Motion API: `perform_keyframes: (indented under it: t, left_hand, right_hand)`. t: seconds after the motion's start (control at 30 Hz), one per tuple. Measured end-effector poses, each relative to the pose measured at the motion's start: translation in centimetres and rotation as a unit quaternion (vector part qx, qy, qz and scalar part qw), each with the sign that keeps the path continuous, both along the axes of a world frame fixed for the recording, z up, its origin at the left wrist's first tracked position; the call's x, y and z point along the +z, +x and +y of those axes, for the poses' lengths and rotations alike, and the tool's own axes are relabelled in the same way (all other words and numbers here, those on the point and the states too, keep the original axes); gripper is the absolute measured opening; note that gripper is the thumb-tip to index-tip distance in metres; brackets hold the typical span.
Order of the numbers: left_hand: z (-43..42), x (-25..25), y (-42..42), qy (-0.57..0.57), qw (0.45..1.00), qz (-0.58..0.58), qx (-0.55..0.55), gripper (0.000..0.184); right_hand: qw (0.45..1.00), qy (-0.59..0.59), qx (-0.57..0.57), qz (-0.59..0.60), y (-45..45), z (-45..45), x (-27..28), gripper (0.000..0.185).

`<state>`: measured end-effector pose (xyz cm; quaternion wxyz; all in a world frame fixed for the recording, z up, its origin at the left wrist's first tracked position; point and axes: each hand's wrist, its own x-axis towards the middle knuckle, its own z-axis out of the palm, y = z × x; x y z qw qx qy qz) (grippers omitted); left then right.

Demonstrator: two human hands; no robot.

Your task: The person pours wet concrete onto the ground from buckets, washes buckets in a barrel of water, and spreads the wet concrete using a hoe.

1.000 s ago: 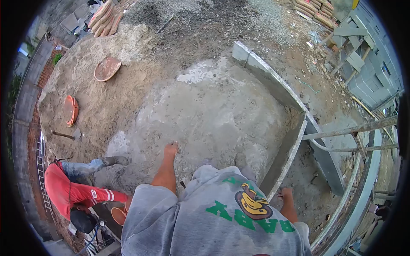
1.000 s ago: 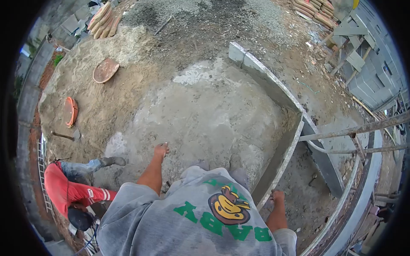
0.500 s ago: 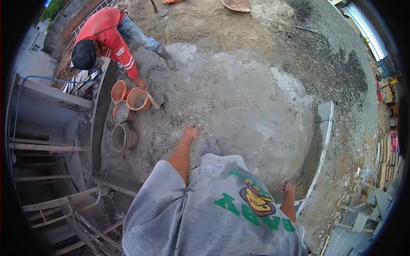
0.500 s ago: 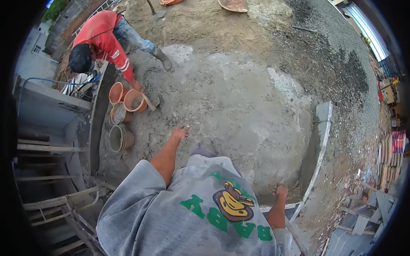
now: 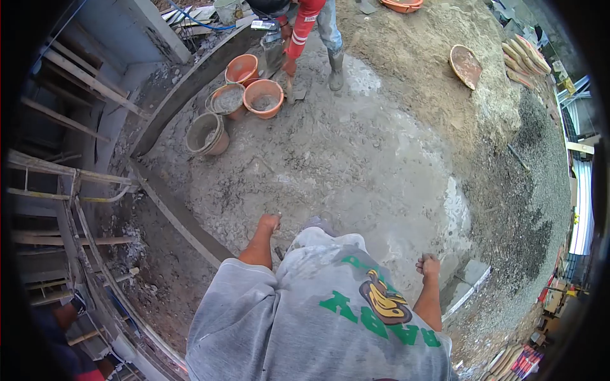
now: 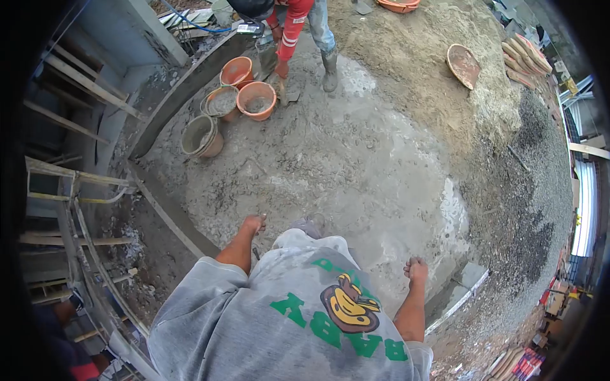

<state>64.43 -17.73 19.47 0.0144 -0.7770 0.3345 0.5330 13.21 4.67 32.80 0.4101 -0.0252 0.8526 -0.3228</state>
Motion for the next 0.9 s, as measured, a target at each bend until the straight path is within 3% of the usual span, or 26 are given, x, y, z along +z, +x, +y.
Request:
perform_keyframes:
  t: [0.2, 0.33, 0.53, 0.6, 0.7, 0.87, 0.9]
  left_hand:
    - [-6.1, 4.9, -2.6, -0.173, 0.953, 0.179, 0.171, 0.030]
    - [-6.4, 5.1, -2.0, -0.217, 0.944, 0.176, 0.175, 0.029]
    - [-0.2, 7.5, -1.7, -0.164, 0.935, 0.082, 0.304, 0.027]
    - [3.3, 3.3, -0.7, -0.165, 0.926, 0.061, 0.334, 0.027]
    - [7.7, 4.3, -3.8, -0.104, 0.910, 0.014, 0.402, 0.030]
    - [11.1, 4.9, -8.8, -0.023, 0.930, -0.002, 0.368, 0.040]
    - [11.1, 5.1, -9.8, -0.047, 0.921, 0.010, 0.387, 0.043]
  right_hand:
    - [0.983, 0.089, 0.137, -0.080, 2.4, -5.9, -2.0, 0.020]
    - [0.975, 0.070, 0.187, -0.100, 2.2, -9.9, -1.4, 0.020]
    - [0.957, 0.102, 0.260, -0.074, -3.9, -16.4, -2.9, 0.021]
    - [0.953, 0.104, 0.274, -0.070, -5.8, -19.2, -3.8, 0.020]
    - [0.946, 0.052, 0.307, -0.085, -7.2, -23.2, -4.1, 0.020]
    - [0.938, 0.005, 0.334, -0.090, -8.5, -27.0, -4.1, 0.020]
    - [0.936, 0.002, 0.340, -0.095, -9.2, -27.4, -4.3, 0.020]
